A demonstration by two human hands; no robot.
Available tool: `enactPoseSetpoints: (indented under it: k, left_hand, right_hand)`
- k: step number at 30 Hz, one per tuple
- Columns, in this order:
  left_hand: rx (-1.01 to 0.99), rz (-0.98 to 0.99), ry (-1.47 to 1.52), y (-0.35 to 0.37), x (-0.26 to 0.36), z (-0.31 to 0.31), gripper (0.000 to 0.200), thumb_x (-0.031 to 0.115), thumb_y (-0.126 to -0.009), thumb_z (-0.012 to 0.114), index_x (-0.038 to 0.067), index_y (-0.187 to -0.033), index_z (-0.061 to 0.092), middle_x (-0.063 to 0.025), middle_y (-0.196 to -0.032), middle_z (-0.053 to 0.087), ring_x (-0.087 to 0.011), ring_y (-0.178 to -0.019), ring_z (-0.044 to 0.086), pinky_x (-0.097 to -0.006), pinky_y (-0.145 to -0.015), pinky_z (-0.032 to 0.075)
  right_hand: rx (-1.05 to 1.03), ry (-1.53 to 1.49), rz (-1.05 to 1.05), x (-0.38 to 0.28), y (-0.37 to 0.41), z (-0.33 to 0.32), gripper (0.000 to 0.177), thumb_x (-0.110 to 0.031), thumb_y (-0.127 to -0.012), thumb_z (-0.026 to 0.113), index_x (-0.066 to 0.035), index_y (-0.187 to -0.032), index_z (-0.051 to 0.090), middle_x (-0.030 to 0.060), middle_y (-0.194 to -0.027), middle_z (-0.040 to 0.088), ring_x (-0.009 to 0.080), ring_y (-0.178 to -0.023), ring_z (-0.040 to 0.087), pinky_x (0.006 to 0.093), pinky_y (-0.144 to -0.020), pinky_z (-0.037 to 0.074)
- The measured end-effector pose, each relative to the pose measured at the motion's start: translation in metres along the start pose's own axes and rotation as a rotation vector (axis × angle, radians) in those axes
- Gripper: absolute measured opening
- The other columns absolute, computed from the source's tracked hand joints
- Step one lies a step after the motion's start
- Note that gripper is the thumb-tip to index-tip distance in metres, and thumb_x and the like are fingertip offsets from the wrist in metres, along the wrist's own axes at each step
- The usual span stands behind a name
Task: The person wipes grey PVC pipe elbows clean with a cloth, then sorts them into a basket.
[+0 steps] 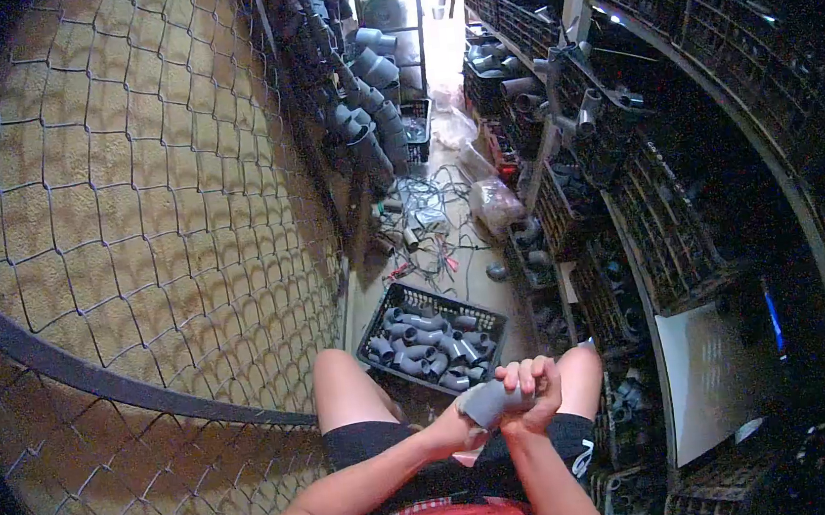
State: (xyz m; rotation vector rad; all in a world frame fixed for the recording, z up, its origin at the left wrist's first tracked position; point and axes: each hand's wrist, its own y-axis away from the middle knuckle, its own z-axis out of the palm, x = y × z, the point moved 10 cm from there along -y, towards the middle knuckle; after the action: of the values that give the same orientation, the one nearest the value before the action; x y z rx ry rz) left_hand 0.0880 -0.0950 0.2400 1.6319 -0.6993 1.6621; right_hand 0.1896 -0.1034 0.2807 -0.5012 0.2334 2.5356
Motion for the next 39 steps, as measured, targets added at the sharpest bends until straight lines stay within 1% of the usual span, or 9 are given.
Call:
enactPoseSetpoints:
  k: [8,14,16,19,21,23,32,35,39]
  left_hand:
    - [-0.033,0.144,-1.033,0.005,0.018,-0.025,0.027,0.032,-0.069,0.077,0.008,-0.080,0.070,-0.0175,-0.079,0.068,-0.0368,-0.073,0.067,-0.0430,-0.067,0.055]
    - [-0.074,0.179,-0.100,0.010,-0.060,0.010,0.045,0.014,-0.072,0.076,0.012,-0.115,0.061,-0.0047,-0.103,0.065,-0.0223,-0.085,0.066,-0.0357,-0.075,0.053]
    - [-0.483,-0.270,1.122,0.023,-0.093,0.045,0.061,0.008,-0.069,0.077,0.010,-0.125,0.054,0.0007,-0.116,0.059,-0.0173,-0.095,0.060,-0.0338,-0.085,0.049]
    - [-0.252,-0.054,0.498,-0.030,-0.109,0.000,0.062,0.008,-0.071,0.076,0.009,-0.128,0.053,0.0028,-0.119,0.059,-0.0153,-0.100,0.058,-0.0338,-0.089,0.047]
    - [-0.051,-0.381,0.125,-0.047,-0.154,-0.045,0.051,0.009,-0.083,0.063,0.009,-0.132,0.051,0.0003,-0.111,0.063,-0.0122,-0.097,0.059,-0.0315,-0.083,0.048]
    - [0.106,-0.486,0.125,-0.057,-0.224,-0.091,0.021,0.016,-0.088,0.050,0.006,-0.089,0.068,-0.0041,-0.069,0.062,-0.0117,-0.052,0.055,-0.0283,-0.042,0.041]
    - [0.454,-0.503,0.017,-0.091,-0.288,-0.183,0.017,0.019,-0.092,0.054,0.007,-0.083,0.061,-0.0060,-0.064,0.058,-0.0181,-0.047,0.056,-0.0329,-0.039,0.045]
    - [0.813,-0.606,0.503,-0.074,-0.306,-0.191,0.011,0.016,-0.094,0.053,0.007,-0.092,0.058,-0.0063,-0.070,0.059,-0.0177,-0.048,0.056,-0.0329,-0.038,0.043]
    - [0.677,-0.602,0.239,-0.082,-0.277,-0.194,0.010,0.013,-0.095,0.050,0.005,-0.092,0.056,-0.0068,-0.076,0.058,-0.0157,-0.054,0.057,-0.0287,-0.039,0.043]
  right_hand:
    - [0.079,0.841,-0.023,-0.009,-0.003,-0.020,0.036,-0.022,-0.099,0.052,-0.007,-0.067,0.053,0.0108,-0.068,0.064,0.0174,-0.065,0.058,0.0337,-0.067,0.050]
    - [-0.136,0.483,-0.216,-0.015,-0.001,0.020,0.051,-0.021,-0.100,0.049,-0.008,-0.051,0.046,0.0090,-0.058,0.059,0.0174,-0.058,0.055,0.0315,-0.062,0.046]
    - [-0.180,0.799,-0.198,-0.015,-0.003,0.026,0.047,-0.020,-0.100,0.050,-0.006,-0.056,0.051,0.0092,-0.063,0.061,0.0185,-0.060,0.056,0.0311,-0.064,0.046]
    - [-0.447,1.347,-0.436,-0.032,-0.013,0.048,0.019,-0.011,-0.094,0.056,0.001,-0.083,0.064,0.0123,-0.098,0.067,0.0231,-0.090,0.063,0.0328,-0.080,0.050]
    - [-0.122,1.229,-0.366,-0.091,-0.015,0.042,0.016,-0.007,-0.093,0.053,0.000,-0.084,0.063,0.0149,-0.109,0.066,0.0262,-0.105,0.061,0.0365,-0.094,0.046]
    - [-0.158,1.595,-0.974,-0.174,-0.013,0.051,0.017,-0.010,-0.095,0.048,0.000,-0.090,0.061,0.0166,-0.112,0.064,0.0278,-0.108,0.059,0.0390,-0.099,0.043]
    - [0.826,1.865,-1.495,-0.508,-0.030,-0.172,0.046,-0.029,-0.095,0.061,-0.001,-0.130,0.054,0.0210,-0.132,0.054,0.0371,-0.119,0.052,0.0437,-0.106,0.037]
    - [1.356,2.493,-1.017,-0.545,-0.057,-0.229,0.060,-0.037,-0.089,0.066,-0.002,-0.135,0.050,0.0218,-0.137,0.051,0.0399,-0.125,0.048,0.0464,-0.110,0.033]
    - [1.377,2.341,-0.446,-0.570,-0.089,-0.340,0.073,-0.046,-0.085,0.067,-0.003,-0.140,0.044,0.0220,-0.140,0.048,0.0407,-0.129,0.044,0.0502,-0.110,0.033]
